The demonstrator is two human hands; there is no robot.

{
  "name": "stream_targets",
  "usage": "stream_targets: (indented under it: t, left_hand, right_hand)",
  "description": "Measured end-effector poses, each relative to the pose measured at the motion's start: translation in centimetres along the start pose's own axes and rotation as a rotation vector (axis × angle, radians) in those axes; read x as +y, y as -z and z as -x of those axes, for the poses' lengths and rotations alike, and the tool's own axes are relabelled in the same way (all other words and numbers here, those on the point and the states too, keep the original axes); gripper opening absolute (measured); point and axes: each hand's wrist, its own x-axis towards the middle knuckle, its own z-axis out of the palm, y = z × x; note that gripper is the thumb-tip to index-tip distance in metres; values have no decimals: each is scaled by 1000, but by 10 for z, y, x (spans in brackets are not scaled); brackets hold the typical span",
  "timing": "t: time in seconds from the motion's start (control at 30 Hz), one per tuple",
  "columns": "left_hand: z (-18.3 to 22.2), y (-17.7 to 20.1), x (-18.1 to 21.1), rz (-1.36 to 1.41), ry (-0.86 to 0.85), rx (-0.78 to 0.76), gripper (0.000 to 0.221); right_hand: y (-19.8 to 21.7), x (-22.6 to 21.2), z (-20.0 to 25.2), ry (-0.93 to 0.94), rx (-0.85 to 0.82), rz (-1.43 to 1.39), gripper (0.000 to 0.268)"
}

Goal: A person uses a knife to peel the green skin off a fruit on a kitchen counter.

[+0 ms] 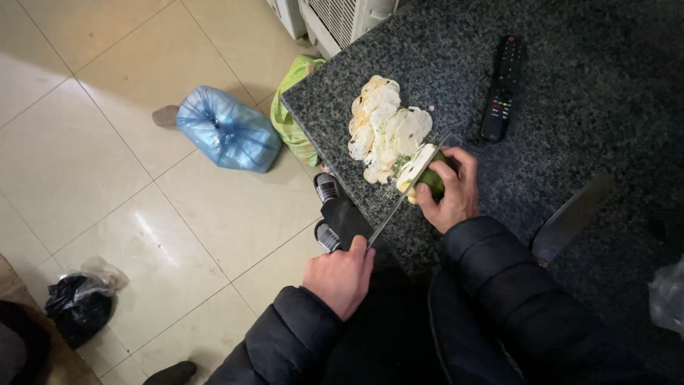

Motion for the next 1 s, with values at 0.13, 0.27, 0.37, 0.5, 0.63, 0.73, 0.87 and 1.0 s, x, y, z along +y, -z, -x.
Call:
stream_targets:
  t: [0.13, 0.27, 0.37, 0.5, 0.63, 0.73, 0.87, 1.0]
  left_hand:
    - [-2, -5, -4, 7, -10, 34, 33]
    - [-5, -4, -4, 49, 2, -14, 34]
    - [-16, -15, -6, -3, 6, 21, 34]
    - [-18, -8, -2, -65, 17, 28, 36]
    - [-8, 6, -1, 37, 45, -55, 32]
    - [-17, -6, -3, -41, 42, 5, 35]
    - [-23, -15, -3, -81, 37, 66, 35]
    - [-6, -10, -7, -60, 61, 36, 33]
  right_hand:
    - [-1, 2, 2, 1, 0, 6, 30]
    - [0, 1, 3, -20, -18, 11, 31]
    - [-10, 22, 17, -33, 4, 31, 35]
    - [-11, 21, 17, -83, 3, 20, 34]
    - [-10, 16, 12, -76, 22, 10, 33]
    - [-12, 20, 15, -65, 20, 14, 35]
    - [-15, 23, 20, -52, 29, 22, 38]
    - [-13, 22, 19, -74, 28, 8, 35]
